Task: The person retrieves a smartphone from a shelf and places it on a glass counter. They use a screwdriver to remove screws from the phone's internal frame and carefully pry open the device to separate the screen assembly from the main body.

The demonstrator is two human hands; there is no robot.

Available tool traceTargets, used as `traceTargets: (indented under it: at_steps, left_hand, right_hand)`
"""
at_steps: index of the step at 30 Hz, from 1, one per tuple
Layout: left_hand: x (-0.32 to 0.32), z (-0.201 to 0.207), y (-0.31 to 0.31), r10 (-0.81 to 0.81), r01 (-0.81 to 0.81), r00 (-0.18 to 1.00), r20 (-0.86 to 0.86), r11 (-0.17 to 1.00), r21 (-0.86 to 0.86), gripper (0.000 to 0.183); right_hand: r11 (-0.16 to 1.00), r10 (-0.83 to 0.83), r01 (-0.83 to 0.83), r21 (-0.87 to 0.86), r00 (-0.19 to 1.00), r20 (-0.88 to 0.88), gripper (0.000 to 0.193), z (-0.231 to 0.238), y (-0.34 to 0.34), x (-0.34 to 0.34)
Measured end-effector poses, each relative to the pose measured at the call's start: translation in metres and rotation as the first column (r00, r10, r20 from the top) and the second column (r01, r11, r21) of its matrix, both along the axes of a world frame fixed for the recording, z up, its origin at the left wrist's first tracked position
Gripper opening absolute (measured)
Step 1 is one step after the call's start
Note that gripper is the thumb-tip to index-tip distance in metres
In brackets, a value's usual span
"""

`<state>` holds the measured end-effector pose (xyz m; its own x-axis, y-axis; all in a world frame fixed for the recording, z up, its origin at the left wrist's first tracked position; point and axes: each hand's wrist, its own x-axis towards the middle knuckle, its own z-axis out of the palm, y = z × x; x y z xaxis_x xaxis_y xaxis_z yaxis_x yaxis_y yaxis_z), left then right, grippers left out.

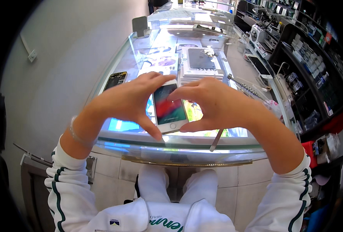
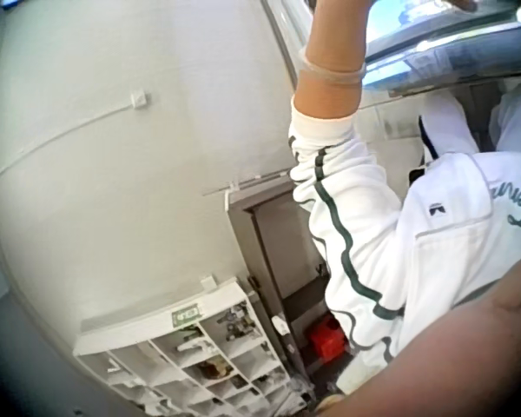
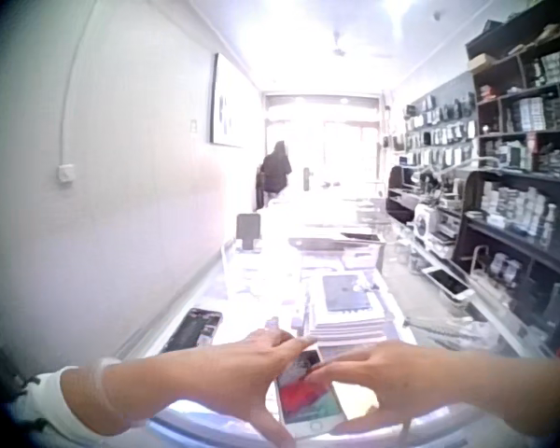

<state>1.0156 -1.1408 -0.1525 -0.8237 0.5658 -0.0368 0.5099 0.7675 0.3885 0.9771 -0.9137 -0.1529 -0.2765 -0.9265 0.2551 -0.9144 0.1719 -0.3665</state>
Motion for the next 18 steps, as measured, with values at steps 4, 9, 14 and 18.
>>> traceTargets:
  at_steps: [4,9,14,18]
  left_hand:
    - [0.009,-0.011,0.004,0.024,-0.024,0.998,-0.055,1.000,0.003,0.127]
    - [0.012,-0.006,0.005,0.046,-0.046,0.998,-0.040,0.999,0.003,0.123]
    - [0.003,-0.003,-0.006,0.007,-0.008,1.000,0.019,0.997,0.075,0.116]
    - [0.001,-0.004,-0.012,-0.020,0.023,0.999,-0.035,0.996,0.089,0.107]
  right_hand:
    - [0.997,0.027,-0.026,-0.068,1.000,0.010,0.044,-0.008,0.000,-0.001]
    - [0.994,0.037,-0.034,-0.104,0.999,0.032,0.040,-0.007,0.002,0.002]
    - [0.989,0.025,-0.023,-0.149,1.000,0.013,0.035,-0.008,0.006,-0.002]
    - [0.984,0.009,-0.016,-0.178,0.999,-0.040,0.033,-0.009,0.006,-0.004]
